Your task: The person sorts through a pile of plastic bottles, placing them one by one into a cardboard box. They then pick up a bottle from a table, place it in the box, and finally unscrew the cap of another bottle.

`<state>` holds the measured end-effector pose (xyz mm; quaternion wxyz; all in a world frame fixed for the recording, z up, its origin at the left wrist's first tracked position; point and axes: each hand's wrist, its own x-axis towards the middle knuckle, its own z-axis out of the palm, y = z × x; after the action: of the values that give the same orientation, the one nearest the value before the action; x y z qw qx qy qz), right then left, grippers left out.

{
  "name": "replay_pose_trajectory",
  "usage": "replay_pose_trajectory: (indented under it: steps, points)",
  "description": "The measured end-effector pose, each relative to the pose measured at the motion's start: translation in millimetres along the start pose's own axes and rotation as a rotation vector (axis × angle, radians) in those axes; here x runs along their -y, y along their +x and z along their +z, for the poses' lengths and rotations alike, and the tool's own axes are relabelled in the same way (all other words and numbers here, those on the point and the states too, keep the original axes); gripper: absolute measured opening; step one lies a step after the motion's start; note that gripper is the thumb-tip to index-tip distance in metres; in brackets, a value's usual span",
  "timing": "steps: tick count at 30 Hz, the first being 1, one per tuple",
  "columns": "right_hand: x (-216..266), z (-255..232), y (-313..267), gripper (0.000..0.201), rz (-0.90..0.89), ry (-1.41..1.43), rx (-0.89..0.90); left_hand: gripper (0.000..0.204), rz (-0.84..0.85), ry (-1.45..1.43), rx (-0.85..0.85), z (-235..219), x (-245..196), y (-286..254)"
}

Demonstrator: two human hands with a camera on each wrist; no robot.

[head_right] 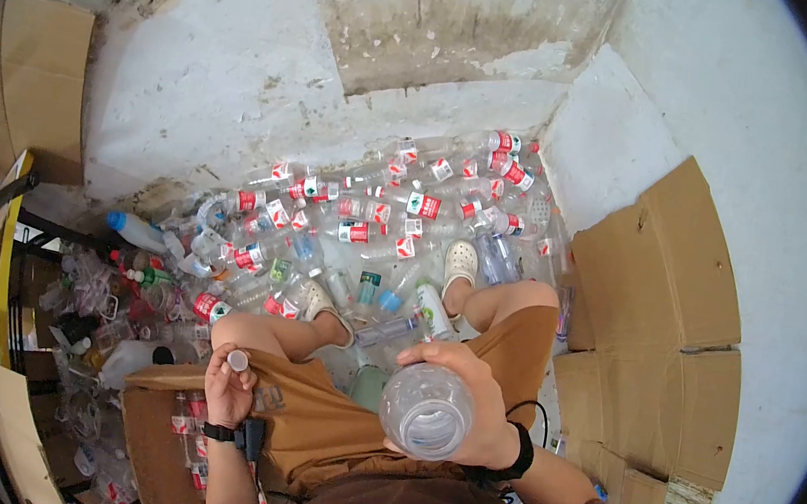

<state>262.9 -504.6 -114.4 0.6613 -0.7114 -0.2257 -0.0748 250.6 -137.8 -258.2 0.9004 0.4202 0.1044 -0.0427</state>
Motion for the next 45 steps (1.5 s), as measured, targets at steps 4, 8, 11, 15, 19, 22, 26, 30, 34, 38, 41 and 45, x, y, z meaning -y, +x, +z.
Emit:
replay_pose_trajectory:
  steps: [4,8,11,15,19,22,26,30,34,38,41,45]
  points:
    - [1,-1,2,0.089,0.001,-0.019,0.018,0.033,-0.008,-0.002,-0.013,-3,1,0]
    - [-2,3,4,0.089,-0.021,0.028,0.006,0.033,-0.006,-0.008,-0.014,-3,2,0]
    - [0,4,6,0.089,-0.025,0.033,0.006,0.034,-0.001,-0.003,-0.003,-1,0,0]
    - [3,5,10,0.088,-0.035,0.01,0.009,0.032,0.002,-0.029,-0.01,-2,0,-1]
    - [2,5,11,0.088,-0.03,0.017,0.015,0.035,-0.002,-0.009,-0.007,-2,1,0]
    - [3,5,13,0.087,-0.038,0.02,0.036,0.035,-0.001,-0.011,-0.004,-4,1,-1]
    - [2,7,16,0.087,-0.066,0.063,0.029,0.035,0.001,-0.016,-0.008,-4,2,0]
    - [4,7,17,0.084,-0.061,0.082,0.042,0.034,-0.001,-0.006,-0.012,-2,0,-1]
    - [4,7,18,0.082,-0.065,0.099,0.044,0.033,0.0,-0.005,-0.005,-3,0,-1]
    - [7,8,23,0.082,-0.086,0.097,0.053,0.033,0.003,-0.003,-0.007,-3,1,0]
    - [11,9,26,0.081,-0.112,0.08,0.048,0.033,-0.002,0.001,-0.008,-3,0,-2]
    - [17,7,34,0.075,-0.148,0.038,0.06,0.035,0.002,0.011,-0.017,-1,0,-1]
